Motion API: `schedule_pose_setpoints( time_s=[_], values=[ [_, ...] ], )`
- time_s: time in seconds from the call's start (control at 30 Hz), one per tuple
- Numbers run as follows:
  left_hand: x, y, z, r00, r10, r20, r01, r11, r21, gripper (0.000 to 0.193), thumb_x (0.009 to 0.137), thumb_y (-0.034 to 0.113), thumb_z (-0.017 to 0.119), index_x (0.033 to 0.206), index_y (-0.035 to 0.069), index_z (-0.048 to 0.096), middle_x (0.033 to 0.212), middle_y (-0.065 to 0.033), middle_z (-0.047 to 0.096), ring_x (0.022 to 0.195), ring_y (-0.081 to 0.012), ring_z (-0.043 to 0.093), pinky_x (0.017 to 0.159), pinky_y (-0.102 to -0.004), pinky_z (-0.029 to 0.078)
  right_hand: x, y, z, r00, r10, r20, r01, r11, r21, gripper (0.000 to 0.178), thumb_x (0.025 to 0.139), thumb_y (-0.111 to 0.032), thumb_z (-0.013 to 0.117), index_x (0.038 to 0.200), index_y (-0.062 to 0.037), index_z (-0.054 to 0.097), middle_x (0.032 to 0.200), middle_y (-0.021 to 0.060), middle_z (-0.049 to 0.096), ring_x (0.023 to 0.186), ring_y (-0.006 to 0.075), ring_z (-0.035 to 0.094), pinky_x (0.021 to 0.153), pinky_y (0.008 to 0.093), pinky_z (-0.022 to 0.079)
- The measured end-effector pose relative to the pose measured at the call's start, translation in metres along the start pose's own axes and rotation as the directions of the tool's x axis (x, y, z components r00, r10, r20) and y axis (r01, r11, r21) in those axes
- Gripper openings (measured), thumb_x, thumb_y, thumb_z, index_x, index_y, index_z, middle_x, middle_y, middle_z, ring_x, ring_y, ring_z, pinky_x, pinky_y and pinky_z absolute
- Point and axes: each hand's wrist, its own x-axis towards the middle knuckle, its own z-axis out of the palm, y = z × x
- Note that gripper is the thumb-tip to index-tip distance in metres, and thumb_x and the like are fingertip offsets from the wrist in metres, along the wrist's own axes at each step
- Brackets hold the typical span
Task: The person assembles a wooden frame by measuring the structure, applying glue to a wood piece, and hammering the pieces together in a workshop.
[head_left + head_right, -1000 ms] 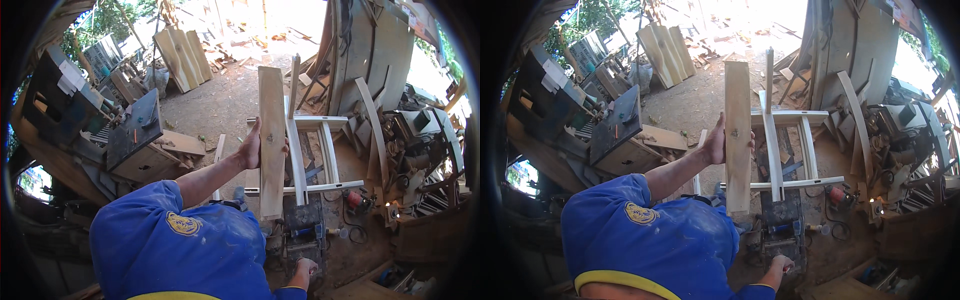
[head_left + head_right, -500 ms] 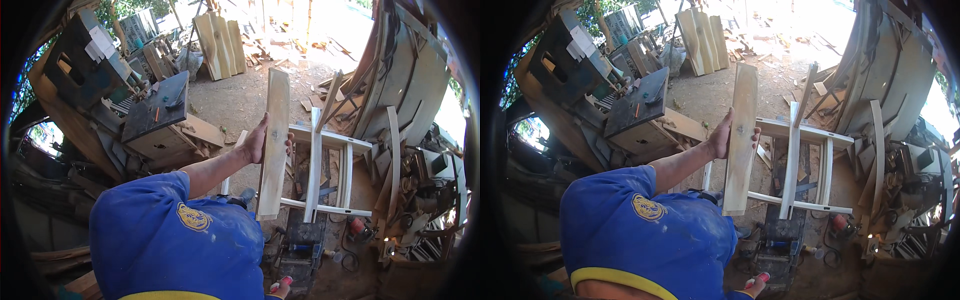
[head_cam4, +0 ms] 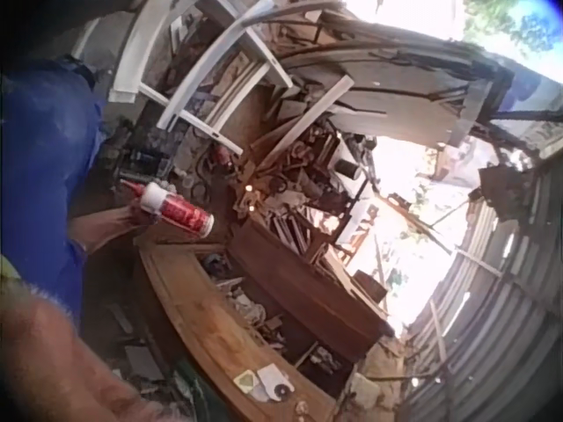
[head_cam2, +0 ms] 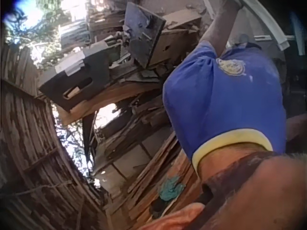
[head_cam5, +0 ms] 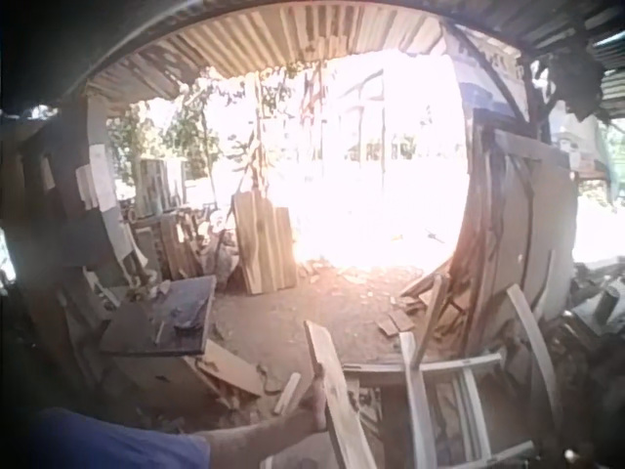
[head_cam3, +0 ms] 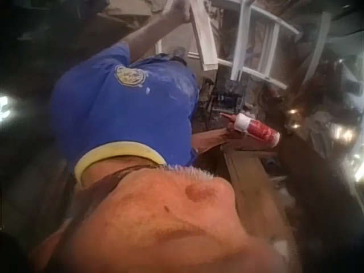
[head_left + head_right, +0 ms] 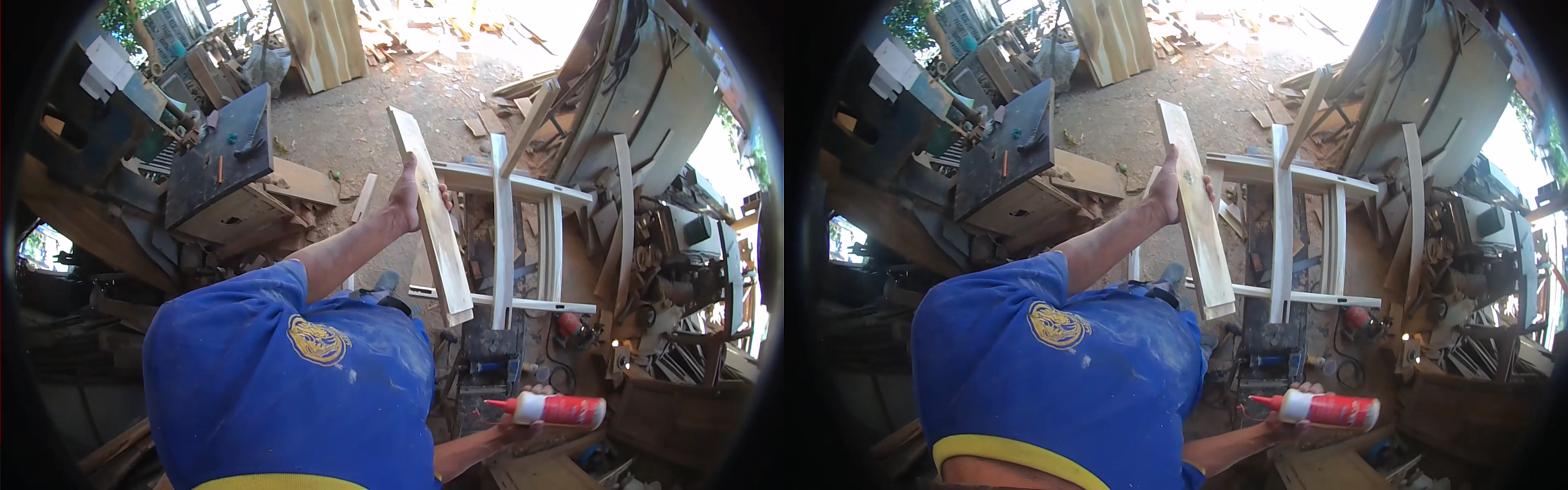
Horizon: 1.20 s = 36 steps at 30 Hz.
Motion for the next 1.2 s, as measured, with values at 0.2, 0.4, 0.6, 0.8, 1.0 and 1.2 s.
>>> schedule_pose_setpoints(
  time_s=[0.2,0.4,0.6,0.8,1.0,1.2],
  values=[
    [0.008,0.006,-0.024,0.972,0.004,-0.235,-0.02,0.998,-0.064,0.093,0.081,0.082,0.038,0.125,-0.001,0.035,0.091,-0.0125,0.049,0.076,-0.0277,0.051,0.074,-0.0468,0.049,0.079,-0.008,0.148,0.986,-0.106,0.126,0.099,0.993,0.057,0.105,0.072,-0.058,0.075,0.146,-0.0054,0.021,0.107,0.0126,0.045,0.096,0.0249,0.052,0.089,0.0415,0.048],
    [0.001,0.015,-0.05,0.979,-0.079,-0.188,0.034,0.972,-0.231,0.091,0.082,0.081,0.037,0.125,0.001,0.034,0.091,-0.012,0.045,0.074,-0.0255,0.049,0.071,-0.0469,0.048,0.094,0.026,0.227,0.973,0.044,0.225,-0.051,0.998,0.024,0.094,0.075,-0.057,0.071,0.139,-0.0024,0.029,0.106,0.0145,0.046,0.097,0.0263,0.051,0.088,0.0417,0.045],
    [-0.005,0.019,-0.058,0.983,-0.046,-0.177,0.003,0.971,-0.237,0.089,0.082,0.08,0.037,0.124,0.001,0.034,0.09,-0.0114,0.045,0.071,-0.0241,0.048,0.07,-0.046,0.048,0.108,0.052,0.25,0.935,0.167,0.313,-0.127,0.981,-0.146,0.081,0.073,-0.045,0.073,0.126,0.0056,0.038,0.108,0.0164,0.049,0.096,0.0275,0.056,0.087,0.0423,0.047],
    [-0.008,0.025,-0.058,0.978,-0.031,-0.206,-0.024,0.965,-0.259,0.088,0.082,0.081,0.038,0.125,0.004,0.033,0.09,-0.0116,0.046,0.071,-0.0243,0.049,0.069,-0.0466,0.049,0.114,0.068,0.255,0.873,0.193,0.447,-0.132,0.977,-0.165,0.078,0.076,-0.044,0.075,0.126,0.0046,0.041,0.107,0.0162,0.052,0.096,0.0273,0.058,0.087,0.0431,0.048],
    [-0.011,0.027,-0.055,0.983,-0.014,-0.183,-0.029,0.972,-0.231,0.089,0.084,0.079,0.035,0.123,-0.001,0.035,0.091,-0.0126,0.046,0.077,-0.0262,0.051,0.075,-0.0474,0.049,0.109,0.076,0.263,0.893,0.204,0.402,-0.137,0.972,-0.19,0.08,0.074,-0.043,0.076,0.126,0.0053,0.04,0.103,0.0181,0.055,0.091,0.028,0.06,0.083,0.0437,0.05],
    [-0.011,0.029,-0.053,0.986,-0.004,-0.166,-0.032,0.976,-0.214,0.09,0.084,0.08,0.035,0.123,-0.002,0.035,0.092,-0.0125,0.046,0.077,-0.0255,0.051,0.074,-0.0463,0.05,0.109,0.077,0.263,0.886,0.184,0.425,-0.119,0.977,-0.176,0.077,0.073,-0.036,0.075,0.128,0.0027,0.037,0.099,0.0191,0.056,0.087,0.0286,0.061,0.079,0.0429,0.053]
  ],
)
